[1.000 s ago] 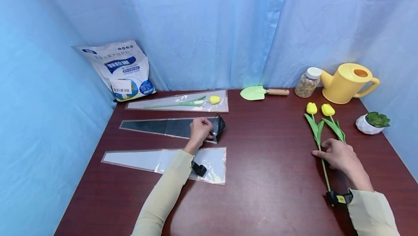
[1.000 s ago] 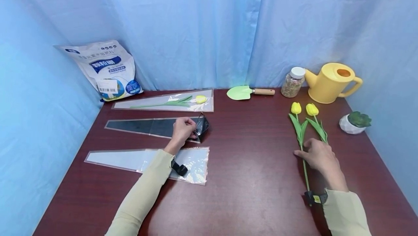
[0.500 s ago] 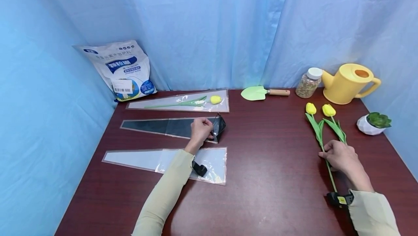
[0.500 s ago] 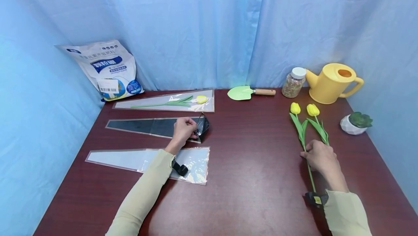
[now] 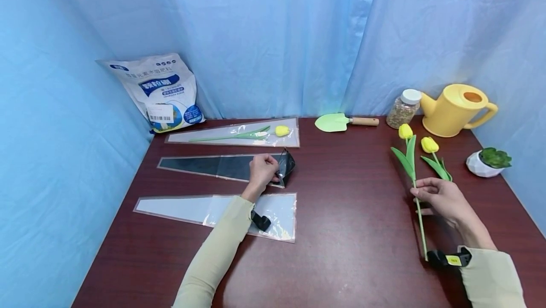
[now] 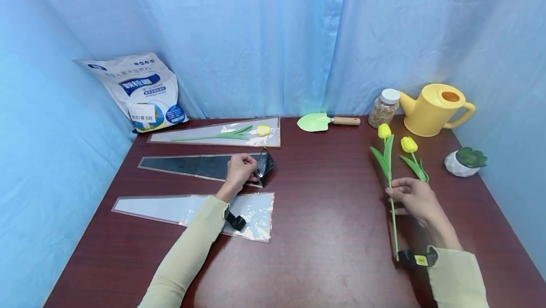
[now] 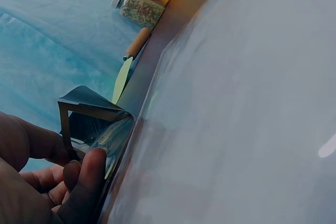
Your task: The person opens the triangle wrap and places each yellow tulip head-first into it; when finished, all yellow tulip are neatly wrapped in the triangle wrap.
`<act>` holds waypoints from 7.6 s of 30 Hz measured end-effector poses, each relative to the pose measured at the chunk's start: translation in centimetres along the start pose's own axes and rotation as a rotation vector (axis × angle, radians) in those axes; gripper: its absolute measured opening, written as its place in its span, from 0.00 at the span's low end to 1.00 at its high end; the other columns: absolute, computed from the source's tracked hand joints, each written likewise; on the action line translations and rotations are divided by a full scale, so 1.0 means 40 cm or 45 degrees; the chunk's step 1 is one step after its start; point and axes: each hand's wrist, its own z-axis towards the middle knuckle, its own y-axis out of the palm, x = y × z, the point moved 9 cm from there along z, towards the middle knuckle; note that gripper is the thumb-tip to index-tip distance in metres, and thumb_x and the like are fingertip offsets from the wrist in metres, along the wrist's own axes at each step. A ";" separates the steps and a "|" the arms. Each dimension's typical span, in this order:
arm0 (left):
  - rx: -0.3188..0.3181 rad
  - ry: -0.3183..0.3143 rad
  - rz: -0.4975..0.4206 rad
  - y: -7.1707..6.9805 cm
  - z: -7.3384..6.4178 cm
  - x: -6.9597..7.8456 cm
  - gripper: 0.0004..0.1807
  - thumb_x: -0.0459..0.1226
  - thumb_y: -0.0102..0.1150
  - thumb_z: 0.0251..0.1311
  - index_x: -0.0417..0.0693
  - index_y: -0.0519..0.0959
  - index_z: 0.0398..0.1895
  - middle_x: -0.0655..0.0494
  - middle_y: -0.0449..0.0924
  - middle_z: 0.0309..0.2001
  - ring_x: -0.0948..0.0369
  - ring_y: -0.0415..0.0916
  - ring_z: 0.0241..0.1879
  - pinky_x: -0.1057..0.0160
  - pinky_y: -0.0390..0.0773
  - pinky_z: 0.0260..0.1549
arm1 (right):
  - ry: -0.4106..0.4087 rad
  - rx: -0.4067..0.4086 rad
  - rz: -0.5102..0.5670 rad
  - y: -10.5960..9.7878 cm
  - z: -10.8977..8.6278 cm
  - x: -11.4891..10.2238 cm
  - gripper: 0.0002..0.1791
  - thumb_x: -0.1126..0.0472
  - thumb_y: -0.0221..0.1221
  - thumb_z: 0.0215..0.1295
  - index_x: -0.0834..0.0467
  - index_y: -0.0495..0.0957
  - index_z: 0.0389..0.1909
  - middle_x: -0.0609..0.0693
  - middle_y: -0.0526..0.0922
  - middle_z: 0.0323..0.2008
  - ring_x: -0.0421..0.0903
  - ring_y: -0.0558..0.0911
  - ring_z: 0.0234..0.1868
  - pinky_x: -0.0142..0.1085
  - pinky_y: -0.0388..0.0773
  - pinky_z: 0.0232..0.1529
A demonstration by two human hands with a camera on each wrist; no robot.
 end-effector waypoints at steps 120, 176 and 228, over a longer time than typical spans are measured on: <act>0.141 0.235 0.054 -0.016 -0.021 0.081 0.06 0.28 0.55 0.58 0.38 0.82 0.29 0.51 0.78 0.20 0.65 0.76 0.08 0.63 0.80 0.13 | -0.384 0.600 1.272 0.405 0.189 -0.329 0.12 0.70 0.52 0.72 0.51 0.62 0.44 0.52 0.68 0.39 0.42 0.82 0.39 0.40 0.88 0.38; 0.158 0.490 0.032 -0.005 -0.042 0.135 0.05 0.27 0.57 0.62 0.36 0.82 0.32 0.42 0.81 0.25 0.63 0.76 0.16 0.68 0.81 0.18 | -0.422 0.653 1.133 0.428 0.176 -0.335 0.11 0.59 0.56 0.73 0.58 0.67 0.49 0.51 0.79 0.40 0.41 0.86 0.40 0.40 0.87 0.35; 0.137 0.496 -0.005 -0.003 -0.050 0.149 0.05 0.28 0.57 0.63 0.35 0.82 0.33 0.41 0.81 0.26 0.54 0.80 0.19 0.68 0.82 0.19 | -0.317 0.523 0.955 0.444 0.186 -0.342 0.21 0.60 0.57 0.72 0.66 0.71 0.61 0.48 0.80 0.43 0.35 0.85 0.37 0.36 0.87 0.42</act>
